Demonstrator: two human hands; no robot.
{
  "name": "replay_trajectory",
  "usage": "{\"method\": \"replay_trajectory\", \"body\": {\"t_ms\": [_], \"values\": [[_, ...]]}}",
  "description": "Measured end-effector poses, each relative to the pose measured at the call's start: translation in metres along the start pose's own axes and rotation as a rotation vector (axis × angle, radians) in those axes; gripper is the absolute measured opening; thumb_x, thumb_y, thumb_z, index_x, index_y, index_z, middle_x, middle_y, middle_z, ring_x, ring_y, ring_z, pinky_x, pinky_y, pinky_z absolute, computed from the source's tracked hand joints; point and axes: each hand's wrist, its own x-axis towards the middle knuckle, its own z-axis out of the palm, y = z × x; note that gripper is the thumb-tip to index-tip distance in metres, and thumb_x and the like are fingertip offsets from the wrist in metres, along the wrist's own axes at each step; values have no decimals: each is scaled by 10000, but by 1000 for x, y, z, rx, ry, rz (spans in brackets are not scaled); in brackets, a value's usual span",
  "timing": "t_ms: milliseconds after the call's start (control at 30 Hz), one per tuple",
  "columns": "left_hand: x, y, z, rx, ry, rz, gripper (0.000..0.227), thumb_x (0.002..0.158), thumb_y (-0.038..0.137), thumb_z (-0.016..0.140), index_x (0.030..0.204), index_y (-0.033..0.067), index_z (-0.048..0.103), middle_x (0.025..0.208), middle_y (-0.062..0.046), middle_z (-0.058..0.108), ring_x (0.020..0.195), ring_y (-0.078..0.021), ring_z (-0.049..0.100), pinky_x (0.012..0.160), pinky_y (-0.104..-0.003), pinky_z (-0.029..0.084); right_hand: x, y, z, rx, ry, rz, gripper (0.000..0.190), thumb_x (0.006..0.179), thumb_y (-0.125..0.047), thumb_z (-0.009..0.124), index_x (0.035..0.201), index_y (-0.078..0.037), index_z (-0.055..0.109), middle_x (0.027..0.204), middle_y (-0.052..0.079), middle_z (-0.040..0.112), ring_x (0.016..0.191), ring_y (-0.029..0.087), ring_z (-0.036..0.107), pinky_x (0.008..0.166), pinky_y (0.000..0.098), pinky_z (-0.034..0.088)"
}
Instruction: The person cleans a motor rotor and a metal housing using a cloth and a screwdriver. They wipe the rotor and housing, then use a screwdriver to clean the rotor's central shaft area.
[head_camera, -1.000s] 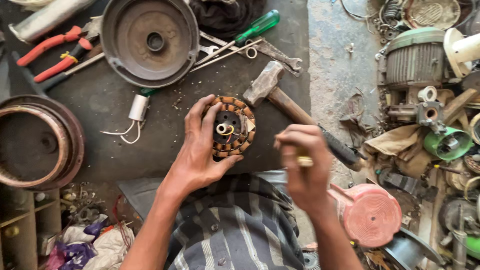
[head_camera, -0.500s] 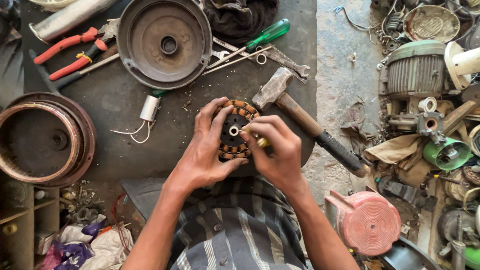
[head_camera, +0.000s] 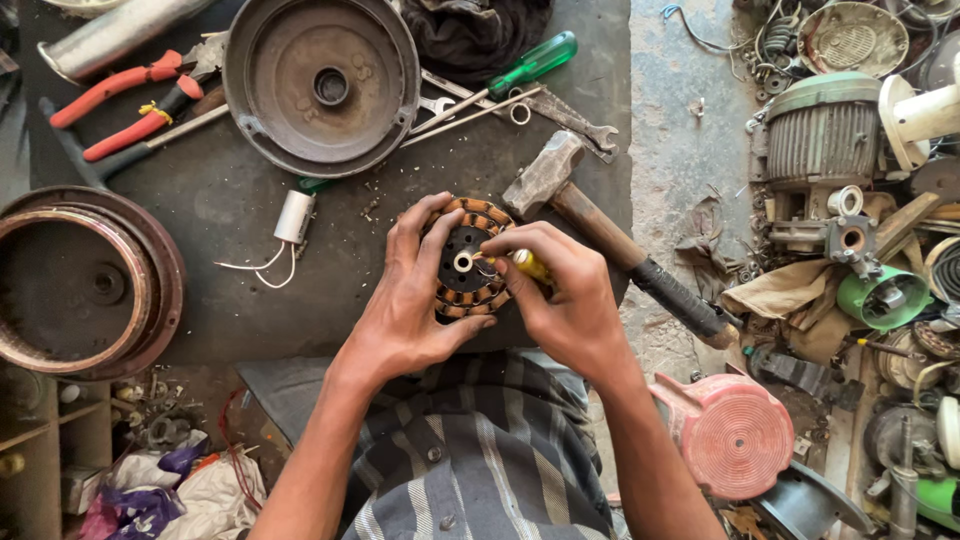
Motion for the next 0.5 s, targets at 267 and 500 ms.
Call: {"method": "replay_trajectory", "body": {"t_ms": [267, 500], "values": [[0, 1, -1, 1, -1, -1, 1071, 613, 238, 938, 1493, -1, 378, 1586, -204, 295, 1475, -438, 309, 1223, -505, 320, 5, -7, -10, -78, -149, -153, 323, 853, -9, 775, 1152, -13, 654, 1117, 152, 659, 994, 313, 702, 827, 380, 571], [-1, 0, -1, -5, 11, 9, 1074, 614, 251, 945, 1490, -3, 378, 1571, -205, 302, 1464, -440, 313, 1218, -508, 316, 9, 8, -9, -159, -108, -231, 298, 836, 59, 748, 1113, -25, 674, 1097, 136, 691, 999, 303, 706, 850, 377, 569]]}}
